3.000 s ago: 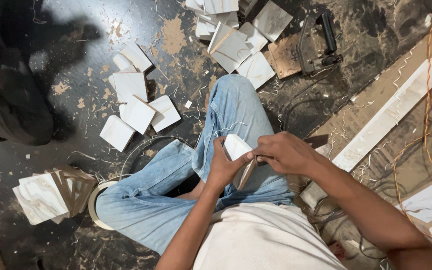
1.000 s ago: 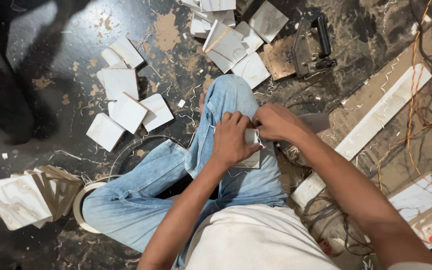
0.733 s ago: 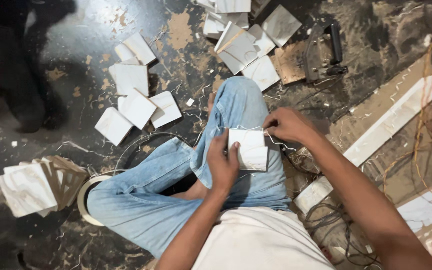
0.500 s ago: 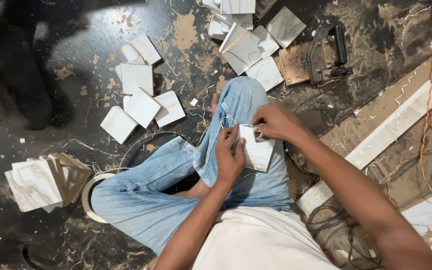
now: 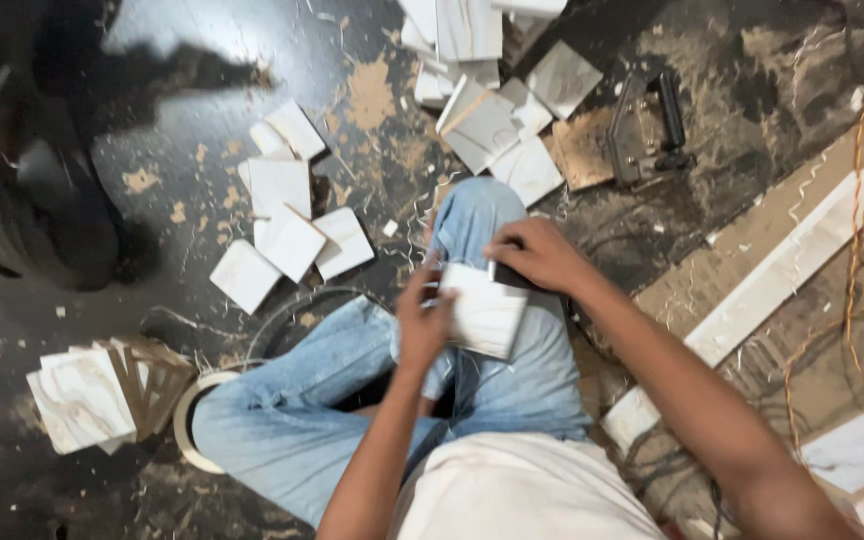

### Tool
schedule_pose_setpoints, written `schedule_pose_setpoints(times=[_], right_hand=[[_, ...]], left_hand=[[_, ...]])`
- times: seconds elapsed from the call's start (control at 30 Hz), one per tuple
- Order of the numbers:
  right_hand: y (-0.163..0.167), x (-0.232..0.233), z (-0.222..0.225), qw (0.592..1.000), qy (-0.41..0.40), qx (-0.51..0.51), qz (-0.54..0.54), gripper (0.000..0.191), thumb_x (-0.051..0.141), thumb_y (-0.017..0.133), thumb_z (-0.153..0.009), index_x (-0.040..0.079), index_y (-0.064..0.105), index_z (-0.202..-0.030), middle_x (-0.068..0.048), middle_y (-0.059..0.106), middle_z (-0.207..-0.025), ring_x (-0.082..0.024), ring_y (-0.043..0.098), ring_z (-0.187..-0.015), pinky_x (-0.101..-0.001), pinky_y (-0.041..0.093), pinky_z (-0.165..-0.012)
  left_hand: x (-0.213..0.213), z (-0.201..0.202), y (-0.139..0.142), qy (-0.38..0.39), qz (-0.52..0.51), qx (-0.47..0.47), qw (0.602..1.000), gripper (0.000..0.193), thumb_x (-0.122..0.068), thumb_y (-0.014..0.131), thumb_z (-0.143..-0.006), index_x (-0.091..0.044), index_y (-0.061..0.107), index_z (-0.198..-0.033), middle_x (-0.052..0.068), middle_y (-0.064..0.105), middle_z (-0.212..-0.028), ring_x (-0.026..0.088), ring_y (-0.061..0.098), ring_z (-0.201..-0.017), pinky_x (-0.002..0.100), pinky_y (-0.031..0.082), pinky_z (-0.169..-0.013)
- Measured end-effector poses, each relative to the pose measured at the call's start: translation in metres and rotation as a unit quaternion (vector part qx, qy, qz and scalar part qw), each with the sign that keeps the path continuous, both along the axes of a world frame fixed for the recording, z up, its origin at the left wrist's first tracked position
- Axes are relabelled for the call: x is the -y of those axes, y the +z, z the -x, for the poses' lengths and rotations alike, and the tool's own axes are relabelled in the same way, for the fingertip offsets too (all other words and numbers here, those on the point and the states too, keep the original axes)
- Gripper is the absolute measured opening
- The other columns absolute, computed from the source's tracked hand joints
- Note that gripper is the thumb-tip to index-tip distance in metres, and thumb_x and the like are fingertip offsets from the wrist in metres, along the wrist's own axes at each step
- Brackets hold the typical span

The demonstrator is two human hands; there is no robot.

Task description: The person sits on the floor and uses a handheld press to attach white ribbons to small square tiles. They then pick up tiles and wrap them with string, stacking the finished items nearby.

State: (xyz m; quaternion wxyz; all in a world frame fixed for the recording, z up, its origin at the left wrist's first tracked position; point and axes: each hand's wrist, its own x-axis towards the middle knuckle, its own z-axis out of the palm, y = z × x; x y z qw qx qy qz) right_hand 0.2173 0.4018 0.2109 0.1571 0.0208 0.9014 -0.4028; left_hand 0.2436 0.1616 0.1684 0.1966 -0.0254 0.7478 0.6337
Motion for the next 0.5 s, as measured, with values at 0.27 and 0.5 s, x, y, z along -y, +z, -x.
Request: schedule_pose_setpoints(times=[0.27,0.5], right_hand=[[-0.020,0.032,-0.047,0.959,-0.223,-0.152,0.090,0.022,0.025,0.064,-0.093,0.005,0.068,-0.087,-0.014,0.067,-0.068,-0.029,0.068,-0.061,-0.0385,0.049,-0.057],[-0.026,0.036,-0.035,0.954,-0.211,-0.211,0.017,0.017,0.022,0.064,-0.093,0.007,0.065,-0.086,-0.016,0.067,-0.070,-0.037,0.068,-0.064,-0.0448,0.052,-0.057]], left_hand=[[0.129,0.115,-0.060,0.176,0.286,-0.141,0.931,0.061,-0.006,0.073,-0.083,-0.007,0.062,-0.143,0.017,0.065,-0.118,0.029,0.058,-0.099,0.041,0.048,-0.086],[-0.036,0.198,-0.085,-0.046,0.265,-0.272,0.924,0.046,-0.015,0.080,-0.082,-0.008,0.067,-0.125,0.018,0.065,-0.130,0.039,0.057,-0.124,0.046,0.042,-0.109]])
